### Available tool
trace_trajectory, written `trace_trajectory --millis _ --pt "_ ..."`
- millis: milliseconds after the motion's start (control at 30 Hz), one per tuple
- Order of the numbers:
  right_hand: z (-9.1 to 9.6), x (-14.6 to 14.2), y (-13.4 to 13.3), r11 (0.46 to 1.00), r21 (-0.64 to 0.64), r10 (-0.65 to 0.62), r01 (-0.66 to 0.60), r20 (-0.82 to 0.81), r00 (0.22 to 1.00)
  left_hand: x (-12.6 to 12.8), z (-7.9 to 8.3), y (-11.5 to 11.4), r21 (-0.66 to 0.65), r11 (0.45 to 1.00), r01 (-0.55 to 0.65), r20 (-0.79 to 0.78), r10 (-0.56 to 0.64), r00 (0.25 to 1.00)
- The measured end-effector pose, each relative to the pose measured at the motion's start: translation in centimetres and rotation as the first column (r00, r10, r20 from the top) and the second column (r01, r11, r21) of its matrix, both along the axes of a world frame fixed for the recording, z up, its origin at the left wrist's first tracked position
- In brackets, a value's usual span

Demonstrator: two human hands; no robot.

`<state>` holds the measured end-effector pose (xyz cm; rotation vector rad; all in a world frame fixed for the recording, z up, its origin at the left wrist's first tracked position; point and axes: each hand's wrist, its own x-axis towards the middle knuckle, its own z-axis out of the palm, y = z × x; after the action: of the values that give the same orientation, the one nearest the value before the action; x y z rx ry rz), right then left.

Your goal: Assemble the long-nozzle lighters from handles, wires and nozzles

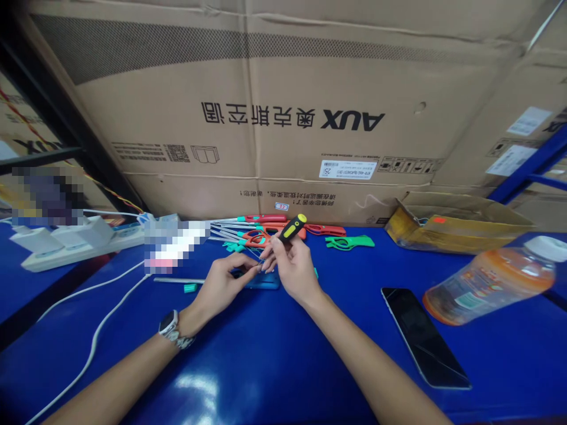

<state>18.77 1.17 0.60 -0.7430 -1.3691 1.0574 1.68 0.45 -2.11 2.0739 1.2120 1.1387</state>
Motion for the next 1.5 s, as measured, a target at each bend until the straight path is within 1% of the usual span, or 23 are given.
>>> trace_trajectory --millis 67,167,267,367,500,600,800,1033,1300,1400,1500 --pt "-0.1 0.3 0.0 0.999 0.025 -0.029 0.029 0.028 0.999 0.5 0.2 -0.2 0.020 1.000 0.010 -0.027 -0.009 1.000" --pt "-0.3 1.1 0.4 0.994 0.047 -0.098 0.094 0.092 0.991 1.0 0.6 -0.4 0.095 0.995 0.036 -0.188 -0.018 0.982" --pt "-0.6 1.7 0.5 0.989 0.066 -0.144 0.134 0.175 0.974 1.2 0.5 -0.3 0.107 0.989 0.101 -0.382 -0.053 0.923" --pt "-0.8 1.8 0.4 0.984 0.093 -0.169 0.150 0.246 0.955 1.2 0.0 0.0 0.124 0.982 0.144 -0.466 -0.070 0.882" --pt "-1.0 1.6 0.2 0.983 0.113 -0.172 0.145 0.298 0.939 1.0 -0.6 0.3 0.121 0.979 0.162 -0.437 -0.094 0.895" --pt "-1.2 1.6 0.2 0.981 0.122 -0.180 0.148 0.322 0.930 0.8 -0.8 0.4 0.113 0.979 0.167 -0.406 -0.108 0.907" --pt "-1.3 1.6 0.3 0.982 0.138 -0.168 0.128 0.340 0.925 0.6 -0.9 0.2 0.116 0.979 0.166 -0.363 -0.114 0.925" --pt "-1.2 1.6 0.1 0.974 0.179 -0.195 0.136 0.370 0.908 0.5 -1.0 0.2 0.113 0.981 0.160 -0.338 -0.114 0.934" --pt "-1.3 1.6 -0.2 0.978 0.186 -0.163 0.094 0.398 0.903 0.6 -0.8 0.1 0.112 0.983 0.147 -0.320 -0.105 0.942" --pt "-1.2 1.6 -0.1 0.974 0.196 -0.179 0.112 0.368 0.912 0.7 -0.8 0.1 0.124 0.982 0.140 -0.304 -0.096 0.948" --pt "-1.1 1.3 0.0 0.974 0.170 -0.190 0.147 0.273 0.943 0.8 -0.7 0.1 0.130 0.988 0.087 -0.225 -0.056 0.973"
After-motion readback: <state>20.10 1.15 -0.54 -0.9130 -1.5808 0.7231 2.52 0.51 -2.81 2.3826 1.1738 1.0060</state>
